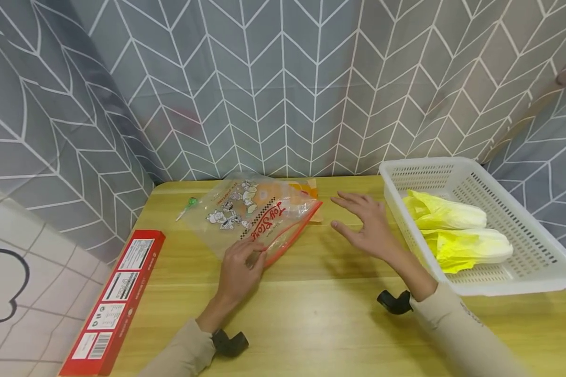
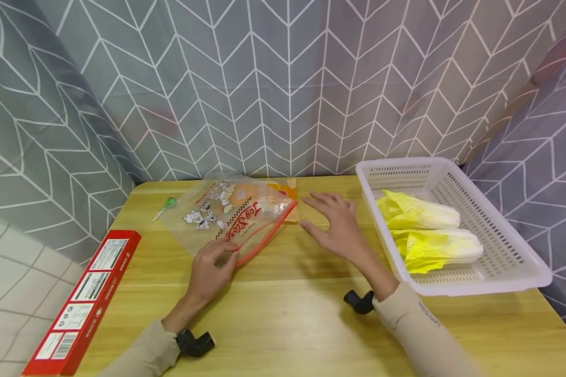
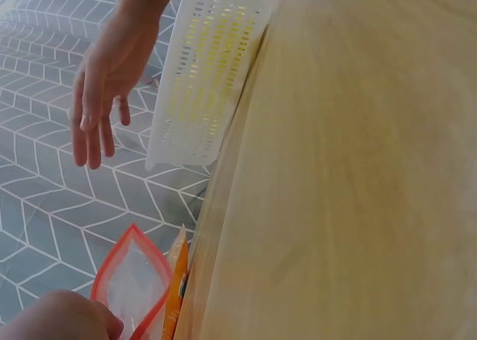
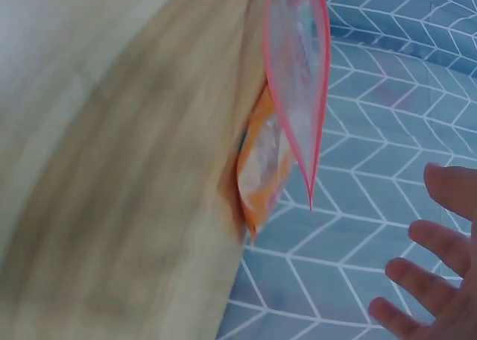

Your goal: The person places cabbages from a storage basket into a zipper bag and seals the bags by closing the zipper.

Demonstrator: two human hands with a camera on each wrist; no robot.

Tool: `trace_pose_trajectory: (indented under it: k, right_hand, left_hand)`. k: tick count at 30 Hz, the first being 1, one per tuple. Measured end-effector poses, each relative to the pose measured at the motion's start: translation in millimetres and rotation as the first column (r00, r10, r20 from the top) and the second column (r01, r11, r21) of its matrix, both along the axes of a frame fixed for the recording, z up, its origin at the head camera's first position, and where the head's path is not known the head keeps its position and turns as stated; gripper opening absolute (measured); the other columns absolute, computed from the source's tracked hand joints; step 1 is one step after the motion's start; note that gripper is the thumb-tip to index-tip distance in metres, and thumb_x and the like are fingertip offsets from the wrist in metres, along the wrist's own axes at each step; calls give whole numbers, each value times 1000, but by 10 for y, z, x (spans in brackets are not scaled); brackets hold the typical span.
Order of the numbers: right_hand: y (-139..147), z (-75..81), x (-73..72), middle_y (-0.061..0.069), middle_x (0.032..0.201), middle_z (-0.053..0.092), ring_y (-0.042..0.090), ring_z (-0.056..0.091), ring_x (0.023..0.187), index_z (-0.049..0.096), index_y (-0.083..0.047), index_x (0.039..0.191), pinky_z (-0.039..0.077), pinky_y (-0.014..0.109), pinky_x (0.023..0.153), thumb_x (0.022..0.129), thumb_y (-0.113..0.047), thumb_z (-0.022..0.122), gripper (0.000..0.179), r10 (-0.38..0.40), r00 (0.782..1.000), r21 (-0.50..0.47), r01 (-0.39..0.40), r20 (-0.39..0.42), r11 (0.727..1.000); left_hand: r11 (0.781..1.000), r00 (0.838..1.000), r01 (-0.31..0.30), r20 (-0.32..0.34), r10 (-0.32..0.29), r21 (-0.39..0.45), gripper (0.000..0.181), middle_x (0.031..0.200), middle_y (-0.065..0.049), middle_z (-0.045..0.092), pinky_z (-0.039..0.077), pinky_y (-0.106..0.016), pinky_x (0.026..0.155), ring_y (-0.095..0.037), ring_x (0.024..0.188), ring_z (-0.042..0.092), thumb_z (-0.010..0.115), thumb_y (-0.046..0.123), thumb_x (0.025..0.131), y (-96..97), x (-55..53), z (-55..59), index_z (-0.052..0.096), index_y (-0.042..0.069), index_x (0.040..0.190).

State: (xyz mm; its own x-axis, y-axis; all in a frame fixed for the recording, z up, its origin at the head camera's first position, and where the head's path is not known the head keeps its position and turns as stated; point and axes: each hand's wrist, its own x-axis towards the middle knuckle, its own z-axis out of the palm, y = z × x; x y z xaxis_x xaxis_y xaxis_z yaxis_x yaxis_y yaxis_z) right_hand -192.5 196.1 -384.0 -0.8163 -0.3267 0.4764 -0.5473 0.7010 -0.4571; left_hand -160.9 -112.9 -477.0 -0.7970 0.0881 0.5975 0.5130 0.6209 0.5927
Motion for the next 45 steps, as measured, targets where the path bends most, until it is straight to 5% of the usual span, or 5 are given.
trace_pose_trajectory:
  k: [12, 19, 24, 45]
  right_hand:
    - [417, 449, -37, 18, 143, 59, 44, 45, 135, 60, -12, 141, 25, 66, 93, 94, -22, 73, 51, 40, 997, 154, -50, 66, 987]
    - [773, 620, -111, 22, 144, 57, 47, 43, 133, 59, -9, 142, 21, 76, 100, 93, -18, 74, 52, 48, 995, 122, -58, 83, 991]
    - [967, 735, -126, 19, 148, 56, 45, 44, 137, 58, -14, 144, 28, 71, 108, 93, -18, 73, 53, 3, 988, 88, -17, 157, 996]
    - [1866, 672, -214, 29, 145, 54, 55, 42, 135, 57, -4, 143, 33, 73, 102, 88, -18, 79, 61, -134, 945, 172, 85, 299, 981]
  left_hand:
    - [1000, 1000, -1, -7, 1, 10, 12, 102, -11, 79, 48, -58, 104, -36, 111, 70, 80, 9, 83, -5, -12, -16, 77, 7, 95]
    - [1000, 1000, -3, -4, 3, 16, 10, 101, -10, 79, 49, -56, 104, -35, 110, 71, 79, 9, 84, 2, 3, -9, 77, 7, 93]
    - [1000, 1000, 0, 6, 0, 21, 10, 100, -10, 79, 48, -57, 106, -36, 112, 70, 79, 9, 84, 7, 6, 4, 77, 7, 93]
    - [1000, 1000, -3, 1, 3, 12, 9, 100, -8, 79, 48, -56, 105, -33, 108, 71, 79, 9, 83, 5, -2, 37, 77, 9, 92]
